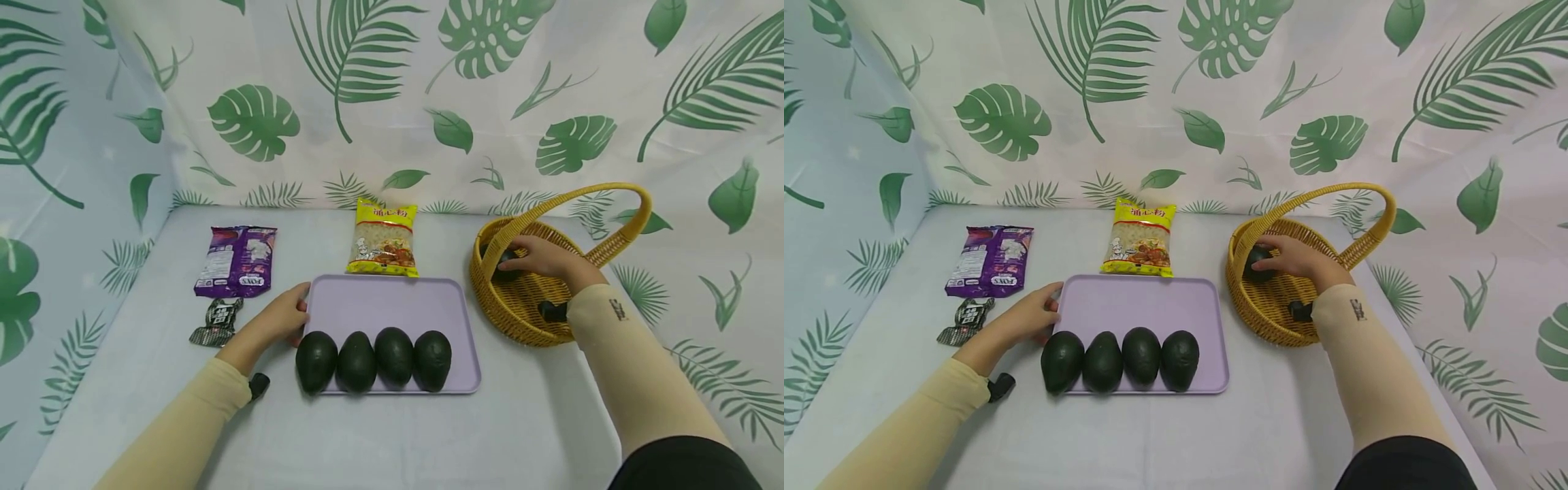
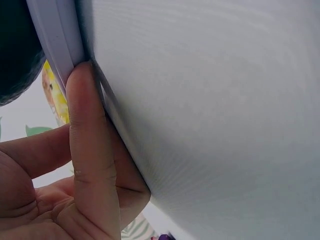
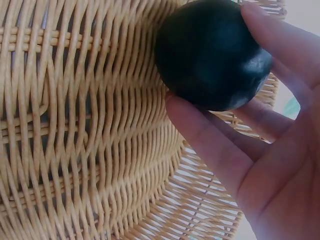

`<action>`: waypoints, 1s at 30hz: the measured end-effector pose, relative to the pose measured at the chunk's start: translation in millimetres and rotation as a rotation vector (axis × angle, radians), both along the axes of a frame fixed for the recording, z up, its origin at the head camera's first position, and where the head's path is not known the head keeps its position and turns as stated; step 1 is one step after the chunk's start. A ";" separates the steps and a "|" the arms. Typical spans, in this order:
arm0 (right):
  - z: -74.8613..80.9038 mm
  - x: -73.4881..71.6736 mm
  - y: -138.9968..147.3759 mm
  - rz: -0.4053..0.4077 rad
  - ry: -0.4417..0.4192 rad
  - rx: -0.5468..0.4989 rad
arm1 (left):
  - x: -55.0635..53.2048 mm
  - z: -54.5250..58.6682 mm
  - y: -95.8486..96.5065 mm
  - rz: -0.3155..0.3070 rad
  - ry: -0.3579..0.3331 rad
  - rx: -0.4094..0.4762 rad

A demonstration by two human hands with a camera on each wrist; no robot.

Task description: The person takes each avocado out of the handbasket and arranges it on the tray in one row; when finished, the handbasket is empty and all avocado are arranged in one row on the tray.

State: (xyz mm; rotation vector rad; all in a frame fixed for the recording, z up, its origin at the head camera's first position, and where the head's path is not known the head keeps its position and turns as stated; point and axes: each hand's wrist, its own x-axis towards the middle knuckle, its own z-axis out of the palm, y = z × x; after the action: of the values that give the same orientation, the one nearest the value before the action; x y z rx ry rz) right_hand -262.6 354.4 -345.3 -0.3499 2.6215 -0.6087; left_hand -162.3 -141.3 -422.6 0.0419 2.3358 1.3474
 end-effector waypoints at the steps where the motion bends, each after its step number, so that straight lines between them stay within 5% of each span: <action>1: 0.3 0.8 0.6 0.000 0.003 -0.014 | 0.1 0.0 0.1 0.000 0.001 0.001; 8: 6.0 7.3 5.8 -0.076 -0.023 -0.185 | -0.3 1.1 0.0 -0.005 -0.006 -0.009; 15: 17.5 22.9 9.3 -0.117 0.017 -0.197 | 0.4 3.0 0.3 -0.003 -0.011 -0.007; 22: 28.9 48.2 15.2 -0.170 0.036 -0.181 | 0.7 1.9 0.7 -0.024 -0.012 -0.022; 30: 43.8 88.7 18.9 -0.186 0.162 -0.152 | 0.8 1.9 -0.1 -0.029 -0.005 -0.025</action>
State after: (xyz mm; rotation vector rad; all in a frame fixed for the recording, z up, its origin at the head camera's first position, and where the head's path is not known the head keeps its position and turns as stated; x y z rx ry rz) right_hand -173.9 373.3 -301.5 -0.2096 2.7910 -0.8785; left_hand -161.5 -141.5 -420.7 0.0647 2.3387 1.3033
